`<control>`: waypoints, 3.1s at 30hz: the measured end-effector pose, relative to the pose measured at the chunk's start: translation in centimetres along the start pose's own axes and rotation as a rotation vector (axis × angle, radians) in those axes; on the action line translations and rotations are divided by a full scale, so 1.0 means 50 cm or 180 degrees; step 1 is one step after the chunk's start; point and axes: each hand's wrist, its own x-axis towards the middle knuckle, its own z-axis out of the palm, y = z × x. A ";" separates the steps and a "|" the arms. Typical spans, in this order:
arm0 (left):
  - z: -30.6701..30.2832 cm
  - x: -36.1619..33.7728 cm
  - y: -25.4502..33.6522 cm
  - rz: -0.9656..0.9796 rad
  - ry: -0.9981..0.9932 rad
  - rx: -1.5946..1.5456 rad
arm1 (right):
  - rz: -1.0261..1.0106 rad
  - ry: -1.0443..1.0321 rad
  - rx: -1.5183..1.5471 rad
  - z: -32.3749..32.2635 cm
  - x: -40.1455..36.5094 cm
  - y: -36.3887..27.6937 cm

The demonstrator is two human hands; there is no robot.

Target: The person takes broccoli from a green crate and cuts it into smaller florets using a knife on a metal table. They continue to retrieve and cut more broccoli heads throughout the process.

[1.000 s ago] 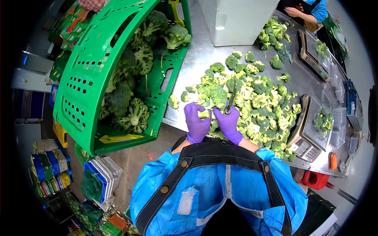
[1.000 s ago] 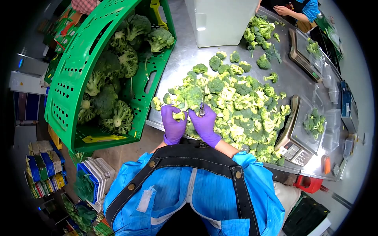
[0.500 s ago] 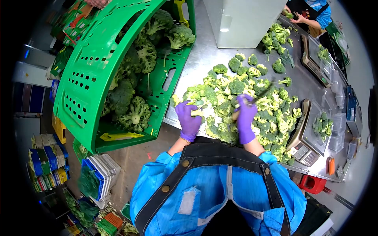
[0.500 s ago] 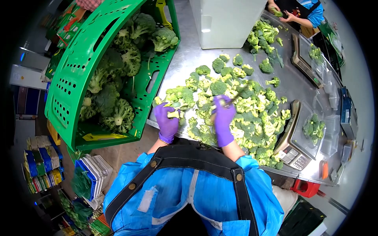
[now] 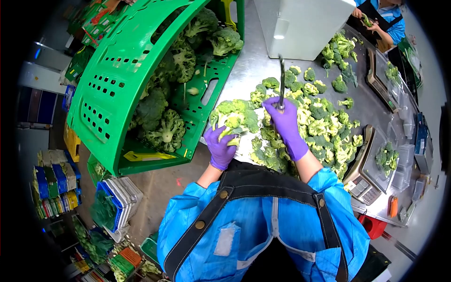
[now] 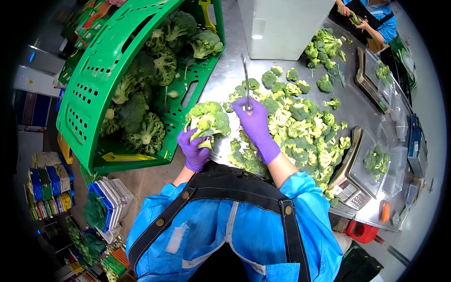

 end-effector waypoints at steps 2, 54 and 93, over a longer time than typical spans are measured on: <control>0.006 0.027 0.018 -0.0571 0.0158 -0.0157 | -0.0287 -0.0396 -0.0541 -0.014 -0.031 0.033; 0.025 0.061 0.026 -0.1313 -0.0230 -0.1719 | -0.0895 -0.0220 -0.0443 -0.022 -0.117 0.088; 0.026 0.028 0.054 -0.3818 0.0040 -0.4473 | 0.0284 0.0211 0.0716 -0.018 -0.065 0.089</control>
